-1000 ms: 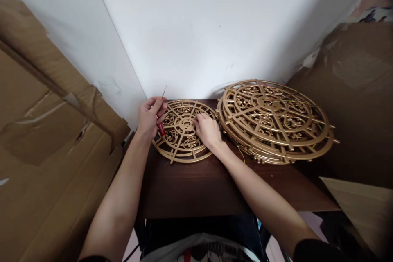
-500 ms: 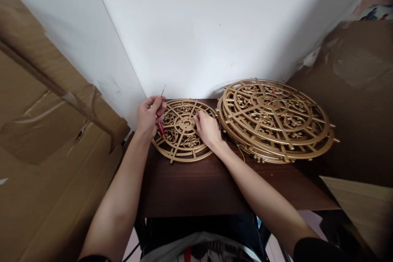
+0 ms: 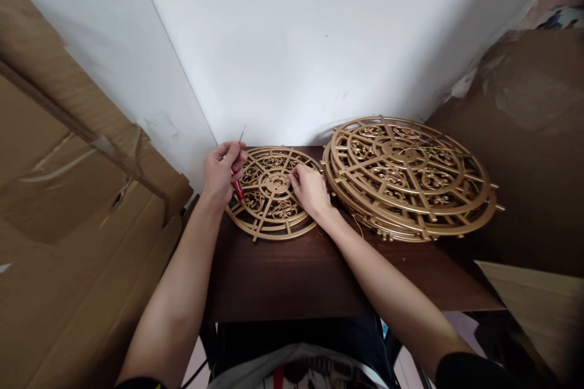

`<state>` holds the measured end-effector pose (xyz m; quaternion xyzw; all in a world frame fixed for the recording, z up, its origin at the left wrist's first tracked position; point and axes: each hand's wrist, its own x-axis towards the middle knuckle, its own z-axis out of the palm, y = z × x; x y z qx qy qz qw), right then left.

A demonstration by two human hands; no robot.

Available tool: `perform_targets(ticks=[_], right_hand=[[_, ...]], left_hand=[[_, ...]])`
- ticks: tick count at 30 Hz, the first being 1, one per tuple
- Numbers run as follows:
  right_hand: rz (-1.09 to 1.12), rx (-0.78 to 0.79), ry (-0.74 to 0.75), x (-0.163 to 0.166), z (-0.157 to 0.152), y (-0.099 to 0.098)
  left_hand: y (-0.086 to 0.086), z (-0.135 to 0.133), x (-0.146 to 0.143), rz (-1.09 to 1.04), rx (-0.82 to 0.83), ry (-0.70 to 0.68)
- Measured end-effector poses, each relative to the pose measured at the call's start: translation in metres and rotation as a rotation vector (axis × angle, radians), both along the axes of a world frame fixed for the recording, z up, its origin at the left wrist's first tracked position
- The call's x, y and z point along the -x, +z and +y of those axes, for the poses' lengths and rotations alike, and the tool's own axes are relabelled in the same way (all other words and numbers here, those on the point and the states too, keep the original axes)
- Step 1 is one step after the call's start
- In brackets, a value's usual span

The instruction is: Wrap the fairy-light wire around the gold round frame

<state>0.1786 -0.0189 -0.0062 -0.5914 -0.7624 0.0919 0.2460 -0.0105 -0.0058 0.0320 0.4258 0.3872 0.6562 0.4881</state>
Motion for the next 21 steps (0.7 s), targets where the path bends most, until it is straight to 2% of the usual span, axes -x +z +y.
perform_targets(ticks=[12, 21], right_hand=[[-0.021, 0.023, 0.017, -0.0002, 0.0011, -0.0025], [-0.029, -0.004, 0.095, -0.0049, -0.0007, -0.0021]], left_hand=[[-0.0007, 0.0001, 0.0003, -0.007, -0.001, -0.015], [-0.0012, 0.0013, 0.0008, -0.020, 0.019, -0.017]])
